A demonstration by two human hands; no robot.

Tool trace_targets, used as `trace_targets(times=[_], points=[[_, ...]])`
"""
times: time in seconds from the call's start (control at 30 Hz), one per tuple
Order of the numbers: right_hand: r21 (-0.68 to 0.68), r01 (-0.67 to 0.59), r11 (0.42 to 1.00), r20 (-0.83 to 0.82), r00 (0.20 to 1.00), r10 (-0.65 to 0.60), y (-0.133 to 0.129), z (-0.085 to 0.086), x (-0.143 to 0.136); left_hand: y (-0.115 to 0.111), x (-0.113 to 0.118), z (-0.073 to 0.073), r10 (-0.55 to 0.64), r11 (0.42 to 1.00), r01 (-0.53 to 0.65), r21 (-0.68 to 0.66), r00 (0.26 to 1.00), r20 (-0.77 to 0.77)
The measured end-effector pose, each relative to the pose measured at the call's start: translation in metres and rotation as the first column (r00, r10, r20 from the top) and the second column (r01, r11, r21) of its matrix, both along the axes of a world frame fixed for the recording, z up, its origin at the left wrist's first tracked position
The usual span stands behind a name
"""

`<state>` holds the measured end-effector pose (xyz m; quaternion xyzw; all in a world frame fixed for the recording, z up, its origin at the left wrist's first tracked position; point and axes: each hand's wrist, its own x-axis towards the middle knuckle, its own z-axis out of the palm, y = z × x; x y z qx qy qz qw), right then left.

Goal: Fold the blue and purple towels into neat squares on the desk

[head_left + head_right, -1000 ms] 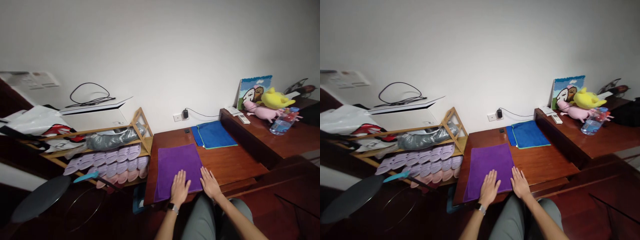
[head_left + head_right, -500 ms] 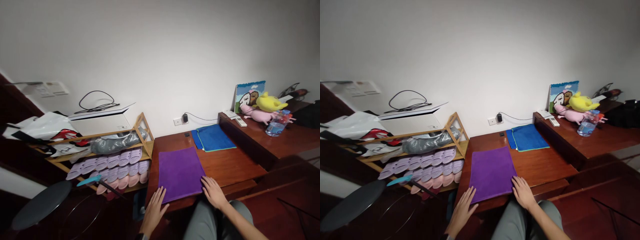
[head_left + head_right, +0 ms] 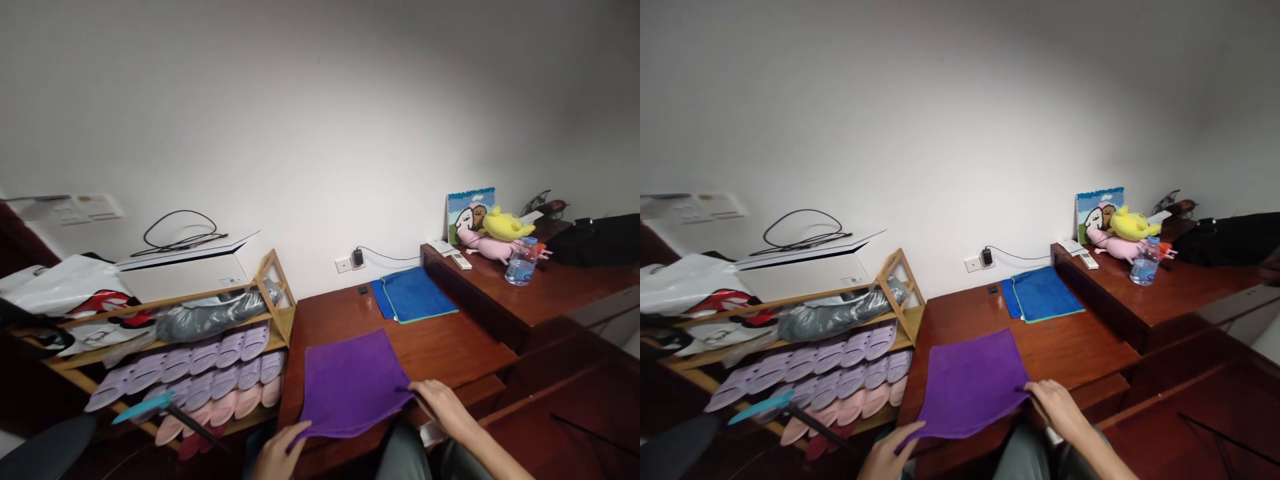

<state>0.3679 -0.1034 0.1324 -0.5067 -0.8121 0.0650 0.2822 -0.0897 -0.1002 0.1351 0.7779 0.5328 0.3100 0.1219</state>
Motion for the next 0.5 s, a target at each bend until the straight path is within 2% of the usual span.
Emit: trace_targets(times=[0.1, 0.2, 0.27, 0.37, 0.43, 0.5], points=[[0.088, -0.067, 0.994, -0.071, 0.995, 0.073, -0.003, 0.066, 0.022, 0.008, 0.016, 0.075, 0.003, 1.000, 0.000, -0.022, 0.995, 0.102], [0.176, -0.050, 0.983, -0.133, 0.988, 0.074, -0.013, 0.130, 0.047, 0.013, 0.035, 0.149, -0.043, 0.997, 0.050, -0.053, 0.992, 0.122], [0.190, -0.026, 0.982, -0.179, 0.982, 0.060, -0.021, 0.167, 0.063, 0.016, 0.048, 0.191, -0.092, 0.992, 0.102, -0.079, 0.989, 0.118], [0.136, -0.004, 0.991, -0.229, 0.973, 0.035, -0.030, 0.210, 0.086, 0.026, 0.071, 0.238, -0.170, 0.979, 0.180, -0.097, 0.980, 0.104], [0.096, 0.021, 0.995, -0.229, 0.973, 0.002, -0.031, 0.230, 0.103, 0.038, 0.087, 0.259, -0.249, 0.958, 0.257, -0.129, 0.965, 0.079], [0.066, 0.046, 0.997, -0.206, 0.978, -0.031, -0.023, 0.243, 0.120, 0.057, 0.105, 0.272, -0.338, 0.922, 0.345, -0.175, 0.939, 0.065]])
